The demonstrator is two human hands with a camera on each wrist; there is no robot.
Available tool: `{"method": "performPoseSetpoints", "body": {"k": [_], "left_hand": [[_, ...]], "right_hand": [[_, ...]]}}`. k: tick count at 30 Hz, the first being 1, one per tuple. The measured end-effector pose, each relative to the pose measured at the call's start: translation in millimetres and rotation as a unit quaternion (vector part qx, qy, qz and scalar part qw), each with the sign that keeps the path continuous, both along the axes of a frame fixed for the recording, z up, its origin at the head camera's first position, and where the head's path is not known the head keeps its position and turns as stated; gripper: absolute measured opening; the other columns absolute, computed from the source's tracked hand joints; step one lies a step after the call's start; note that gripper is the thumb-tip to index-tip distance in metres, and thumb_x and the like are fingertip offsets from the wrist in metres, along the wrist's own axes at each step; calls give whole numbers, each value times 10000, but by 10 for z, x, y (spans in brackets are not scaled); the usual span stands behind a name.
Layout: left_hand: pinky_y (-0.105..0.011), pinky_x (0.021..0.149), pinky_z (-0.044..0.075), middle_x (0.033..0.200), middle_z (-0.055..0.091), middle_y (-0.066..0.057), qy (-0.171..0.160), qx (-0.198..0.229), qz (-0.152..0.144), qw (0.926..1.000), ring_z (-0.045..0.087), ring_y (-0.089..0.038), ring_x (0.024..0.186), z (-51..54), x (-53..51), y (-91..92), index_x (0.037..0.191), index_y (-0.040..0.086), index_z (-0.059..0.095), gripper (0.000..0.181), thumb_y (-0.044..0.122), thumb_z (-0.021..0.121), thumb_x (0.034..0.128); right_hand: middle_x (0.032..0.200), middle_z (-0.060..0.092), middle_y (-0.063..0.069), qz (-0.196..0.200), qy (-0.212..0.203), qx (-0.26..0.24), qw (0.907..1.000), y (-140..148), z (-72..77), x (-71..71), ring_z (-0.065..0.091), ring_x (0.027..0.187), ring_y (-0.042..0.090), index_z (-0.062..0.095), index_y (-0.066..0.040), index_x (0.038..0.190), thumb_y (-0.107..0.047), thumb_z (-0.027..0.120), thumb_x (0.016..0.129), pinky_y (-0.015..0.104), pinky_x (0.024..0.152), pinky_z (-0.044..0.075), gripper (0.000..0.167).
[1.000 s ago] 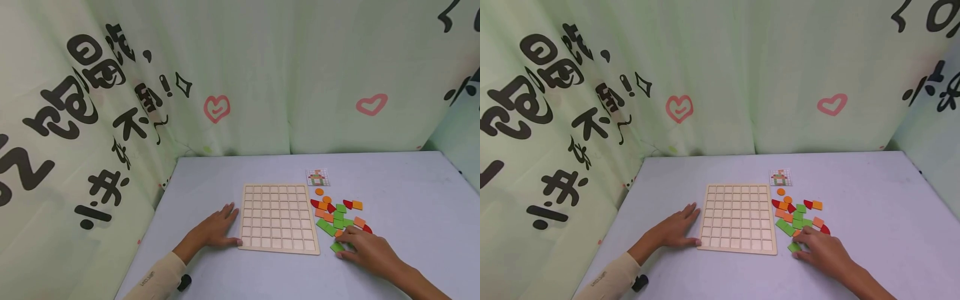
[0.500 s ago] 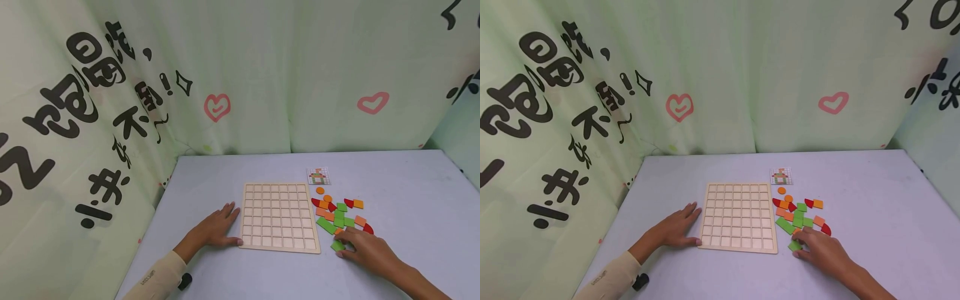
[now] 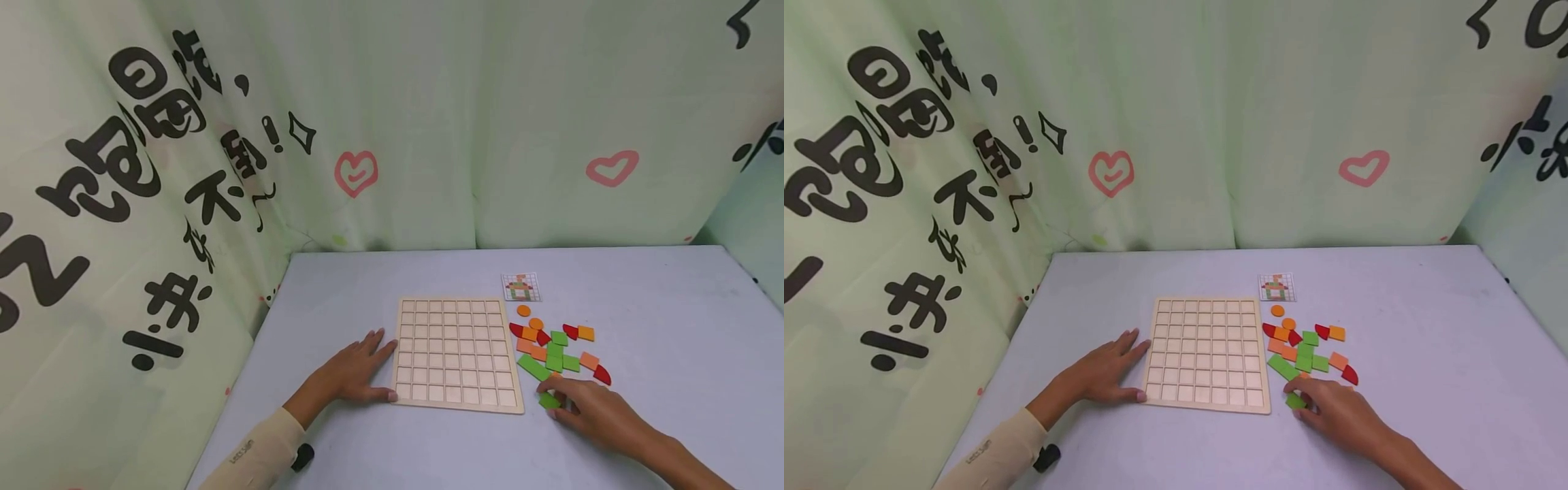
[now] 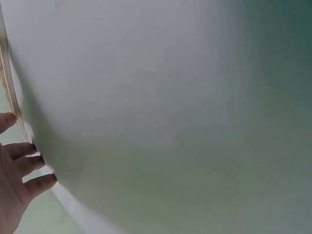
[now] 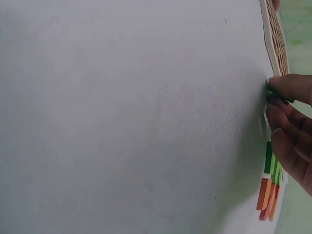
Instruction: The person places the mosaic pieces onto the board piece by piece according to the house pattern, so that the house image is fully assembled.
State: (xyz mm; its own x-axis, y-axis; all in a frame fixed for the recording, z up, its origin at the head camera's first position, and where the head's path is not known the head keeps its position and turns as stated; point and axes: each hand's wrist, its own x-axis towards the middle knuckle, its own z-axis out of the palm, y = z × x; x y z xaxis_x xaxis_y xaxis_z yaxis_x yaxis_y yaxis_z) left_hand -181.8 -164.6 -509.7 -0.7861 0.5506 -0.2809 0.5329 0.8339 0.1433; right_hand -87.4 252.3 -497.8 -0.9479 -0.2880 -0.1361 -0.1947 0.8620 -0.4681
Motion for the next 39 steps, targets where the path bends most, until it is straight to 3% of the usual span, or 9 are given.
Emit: {"method": "performPoseSetpoints", "body": {"k": [7,19,29,33,39], "left_hand": [[-500,1177,327,1671,214,-138,-22,7,3,10000,229,-321,1541,33,7,13,1603,235,258,1028,816,542,803],[-497,1185,316,1675,201,-135,-91,39,21,9999,214,-319,1545,21,4,4,1607,243,250,1047,824,553,791],[-517,1172,332,1672,208,-141,-74,79,32,9999,219,-338,1541,5,-8,20,1604,247,256,1052,821,576,782],[-543,1158,344,1666,225,-146,-81,103,63,9999,240,-367,1529,-3,3,28,1599,244,273,1057,818,594,771],[-603,1131,348,1665,230,-142,-60,58,80,9999,241,-375,1527,24,3,32,1598,247,273,1054,814,601,772]], "right_hand": [[790,583,-152,45,-69,-188,9998,22,-2,-49,466,672,19,715,-205,1122,-220,836,803,188,584,440,341],[796,564,-112,211,8,-1144,9932,-121,109,-141,465,667,9,694,-142,1132,-204,815,834,185,587,441,328],[851,621,-19,222,-548,-1983,9784,-313,108,-239,502,603,58,678,-61,1167,-171,792,857,205,554,443,349],[867,622,0,349,-776,-2121,9735,-388,79,-284,522,593,67,671,-52,1171,-155,780,867,208,562,470,339],[875,632,-15,349,-771,-2063,9748,-505,56,-327,544,616,74,682,-75,1162,-155,791,857,208,577,485,334]]}}
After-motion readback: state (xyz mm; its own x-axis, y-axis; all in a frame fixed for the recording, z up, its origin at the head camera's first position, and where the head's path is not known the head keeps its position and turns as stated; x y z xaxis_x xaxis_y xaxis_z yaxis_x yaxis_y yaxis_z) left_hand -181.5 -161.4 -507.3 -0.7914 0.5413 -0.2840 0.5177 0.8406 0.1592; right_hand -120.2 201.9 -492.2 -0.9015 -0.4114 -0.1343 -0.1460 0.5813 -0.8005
